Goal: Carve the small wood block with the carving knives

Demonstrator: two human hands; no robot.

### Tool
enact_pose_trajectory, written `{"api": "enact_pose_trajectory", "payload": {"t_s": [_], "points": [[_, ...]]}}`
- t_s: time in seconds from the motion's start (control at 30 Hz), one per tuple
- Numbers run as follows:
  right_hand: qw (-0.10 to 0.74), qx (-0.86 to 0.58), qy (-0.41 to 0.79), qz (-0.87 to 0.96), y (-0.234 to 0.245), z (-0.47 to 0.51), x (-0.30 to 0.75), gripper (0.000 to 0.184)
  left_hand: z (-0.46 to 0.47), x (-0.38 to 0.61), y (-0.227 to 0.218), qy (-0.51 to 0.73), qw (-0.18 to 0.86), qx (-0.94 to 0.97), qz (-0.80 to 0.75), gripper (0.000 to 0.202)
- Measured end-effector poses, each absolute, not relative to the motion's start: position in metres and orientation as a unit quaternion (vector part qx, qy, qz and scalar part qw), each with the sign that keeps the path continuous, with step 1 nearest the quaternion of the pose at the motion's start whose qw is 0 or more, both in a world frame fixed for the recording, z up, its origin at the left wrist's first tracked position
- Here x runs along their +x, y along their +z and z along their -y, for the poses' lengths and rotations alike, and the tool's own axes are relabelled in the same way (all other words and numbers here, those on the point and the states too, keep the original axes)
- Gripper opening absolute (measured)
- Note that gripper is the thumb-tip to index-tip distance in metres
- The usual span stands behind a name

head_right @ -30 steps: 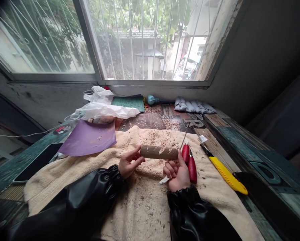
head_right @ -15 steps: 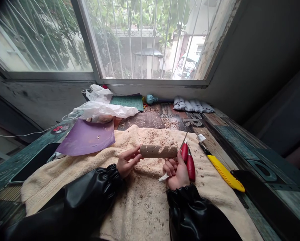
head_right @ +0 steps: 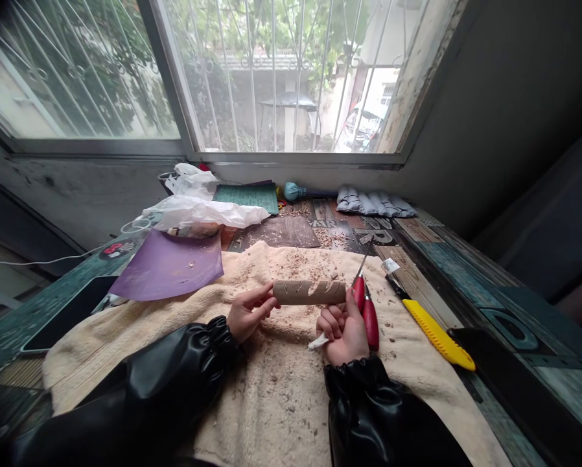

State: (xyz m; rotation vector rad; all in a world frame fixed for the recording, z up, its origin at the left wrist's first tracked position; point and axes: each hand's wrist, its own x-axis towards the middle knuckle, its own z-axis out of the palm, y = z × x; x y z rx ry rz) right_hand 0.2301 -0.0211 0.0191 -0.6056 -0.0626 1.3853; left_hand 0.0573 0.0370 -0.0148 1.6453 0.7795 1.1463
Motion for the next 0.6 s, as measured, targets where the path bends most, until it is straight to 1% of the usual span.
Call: {"api": "enact_pose_trajectory", "payload": {"t_s": [0.13, 0.27, 0.33, 0.5, 0.6], "points": [[0.705, -0.259, 0.66, 0.025, 0.02, 0.022, 0.228, 0.034, -0.036, 0.057, -0.014, 0.459, 0.494, 0.67, -0.311, 0.049], [0.686, -0.285, 0.666, 0.065, 0.023, 0.024, 0.225, 0.022, -0.036, 0.056, -0.012, 0.489, 0.492, 0.658, -0.293, 0.052], [0.692, -0.325, 0.638, 0.089, 0.024, 0.025, 0.223, 0.02, -0.036, 0.056, -0.011, 0.496, 0.499, 0.655, -0.275, 0.05], [0.717, -0.408, 0.544, 0.151, 0.028, 0.026, 0.216, 0.035, -0.037, 0.056, -0.014, 0.532, 0.51, 0.619, -0.271, 0.045], [0.727, -0.449, 0.493, 0.166, 0.026, 0.026, 0.213, 0.031, -0.038, 0.058, -0.015, 0.557, 0.503, 0.601, -0.274, 0.042]]}}
